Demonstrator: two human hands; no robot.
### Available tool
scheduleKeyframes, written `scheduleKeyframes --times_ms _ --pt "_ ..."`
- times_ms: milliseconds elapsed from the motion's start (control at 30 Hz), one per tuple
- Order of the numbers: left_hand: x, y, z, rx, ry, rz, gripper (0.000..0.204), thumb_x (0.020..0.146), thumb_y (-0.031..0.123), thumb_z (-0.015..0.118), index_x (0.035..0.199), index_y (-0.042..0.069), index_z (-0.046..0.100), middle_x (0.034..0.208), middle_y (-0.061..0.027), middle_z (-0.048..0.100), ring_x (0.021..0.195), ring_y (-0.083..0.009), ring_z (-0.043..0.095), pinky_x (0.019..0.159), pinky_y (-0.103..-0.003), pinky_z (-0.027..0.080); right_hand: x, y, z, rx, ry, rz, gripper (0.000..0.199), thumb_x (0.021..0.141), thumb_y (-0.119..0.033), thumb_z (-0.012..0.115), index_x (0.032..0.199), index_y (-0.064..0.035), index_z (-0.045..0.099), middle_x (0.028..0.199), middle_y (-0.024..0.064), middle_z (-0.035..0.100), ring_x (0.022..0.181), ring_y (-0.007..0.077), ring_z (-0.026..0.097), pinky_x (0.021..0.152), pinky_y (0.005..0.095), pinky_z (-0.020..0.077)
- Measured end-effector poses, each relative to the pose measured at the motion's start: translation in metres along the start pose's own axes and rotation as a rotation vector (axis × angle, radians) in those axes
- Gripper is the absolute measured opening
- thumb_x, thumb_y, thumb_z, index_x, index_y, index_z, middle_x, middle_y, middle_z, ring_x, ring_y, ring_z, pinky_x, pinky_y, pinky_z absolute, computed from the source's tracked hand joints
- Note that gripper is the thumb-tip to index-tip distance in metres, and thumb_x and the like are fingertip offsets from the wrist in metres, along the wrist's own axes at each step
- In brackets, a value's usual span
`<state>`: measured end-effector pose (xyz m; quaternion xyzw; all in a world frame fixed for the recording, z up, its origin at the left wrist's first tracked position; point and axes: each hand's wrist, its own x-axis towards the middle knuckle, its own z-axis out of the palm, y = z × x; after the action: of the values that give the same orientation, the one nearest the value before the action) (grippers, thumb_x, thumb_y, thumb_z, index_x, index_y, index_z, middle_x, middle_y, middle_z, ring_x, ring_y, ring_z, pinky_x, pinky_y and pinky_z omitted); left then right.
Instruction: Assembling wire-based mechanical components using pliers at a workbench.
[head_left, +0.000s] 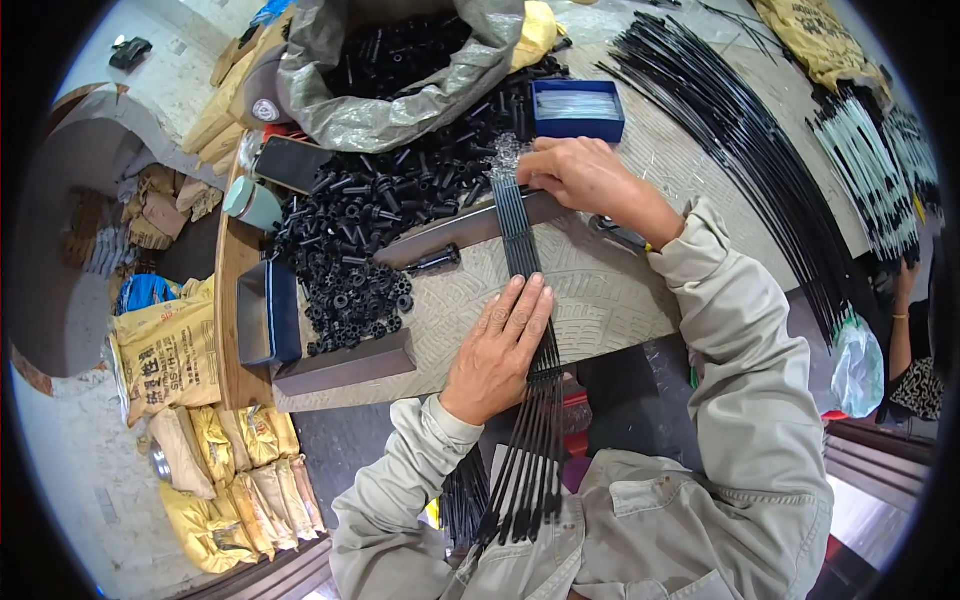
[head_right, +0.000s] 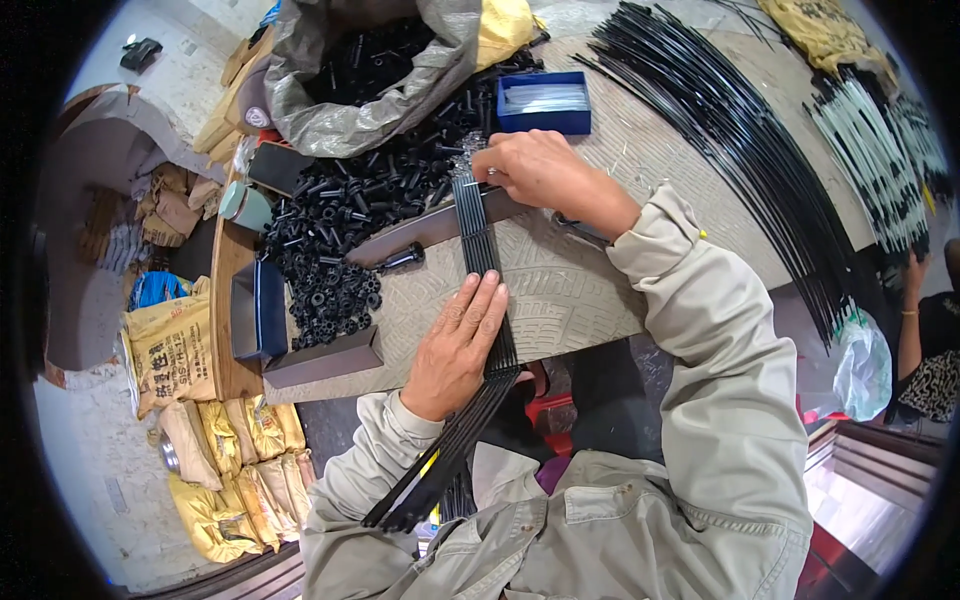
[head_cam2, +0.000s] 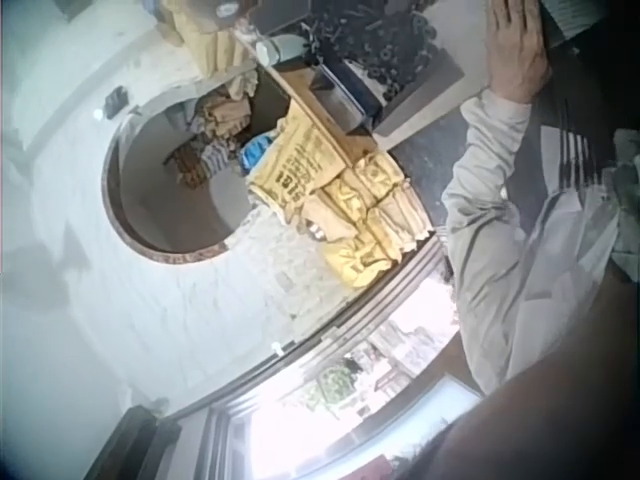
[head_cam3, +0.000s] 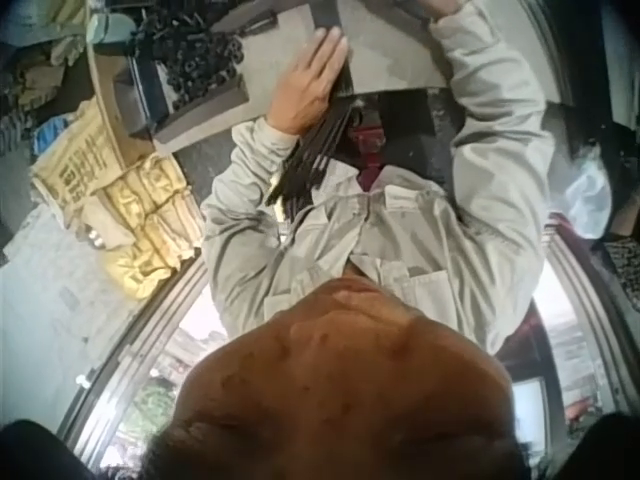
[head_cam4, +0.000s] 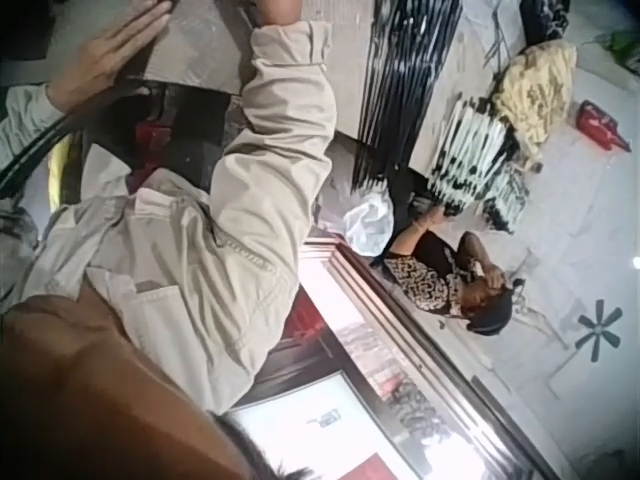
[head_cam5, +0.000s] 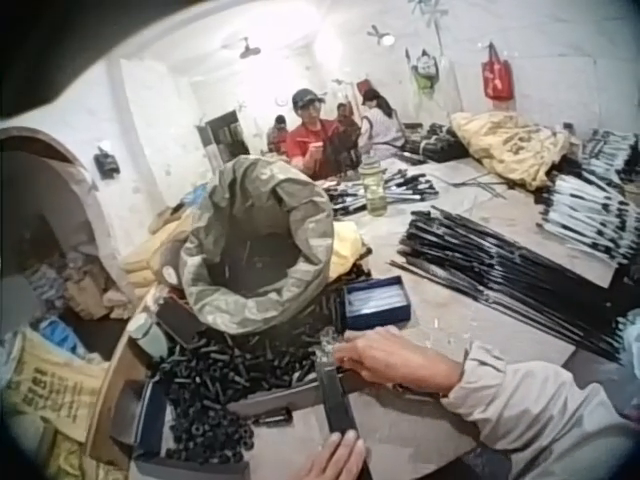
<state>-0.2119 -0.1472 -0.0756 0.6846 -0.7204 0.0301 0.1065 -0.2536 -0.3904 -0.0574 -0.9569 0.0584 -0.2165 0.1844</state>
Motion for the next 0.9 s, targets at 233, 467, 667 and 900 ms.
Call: scheduleKeyframes --times_ms 233,467,667,900 --pt "0.000 -0.002 0.007 -0.011 -0.005 -0.011 0.054 0.077 0.004 0.047 0.130 -0.001 0.037 0.136 -0.0166 0.036 0.126 -0.0326 0.035 0.101 -0.040 0.033 -0.004 0.013 0.001 0.033 0.070 0.082 0.012 0.079 -0.010 0.058 0.087 -0.0109 0.066 0.076 0.0064 0.059 0.070 0.0281 0.060 0.060 0.0376 0.0448" --pt "0.003 0.001 0.005 -0.052 -0.013 -0.025 0.055 0.075 0.000 0.045 0.130 -0.003 0.037 0.134 -0.0197 0.037 0.126 -0.0347 0.034 0.101 -0.039 0.033 -0.003 0.012 -0.002 0.038 0.022 0.127 0.011 0.080 -0.010 0.057 0.087 -0.0110 0.066 0.080 0.0072 0.061 0.075 0.0281 0.061 0.065 0.0383 0.0473" --pt "0.003 0.002 0.005 -0.044 -0.029 -0.029 0.054 0.076 -0.001 0.044 0.130 -0.004 0.037 0.135 -0.0205 0.036 0.127 -0.0353 0.033 0.102 -0.039 0.033 -0.002 0.015 0.003 0.032 0.022 0.084 0.011 0.080 -0.010 0.057 0.087 -0.0122 0.065 0.081 0.0067 0.060 0.075 0.0283 0.061 0.063 0.0391 0.0463" --pt "0.003 0.002 0.006 -0.032 -0.021 -0.026 0.055 0.075 -0.002 0.044 0.130 -0.004 0.035 0.136 -0.0209 0.034 0.127 -0.0353 0.033 0.102 -0.039 0.033 -0.005 0.015 -0.001 0.046 0.015 0.105 0.011 0.080 -0.011 0.057 0.087 -0.0117 0.065 0.080 0.0072 0.060 0.074 0.0279 0.061 0.064 0.0383 0.0463"
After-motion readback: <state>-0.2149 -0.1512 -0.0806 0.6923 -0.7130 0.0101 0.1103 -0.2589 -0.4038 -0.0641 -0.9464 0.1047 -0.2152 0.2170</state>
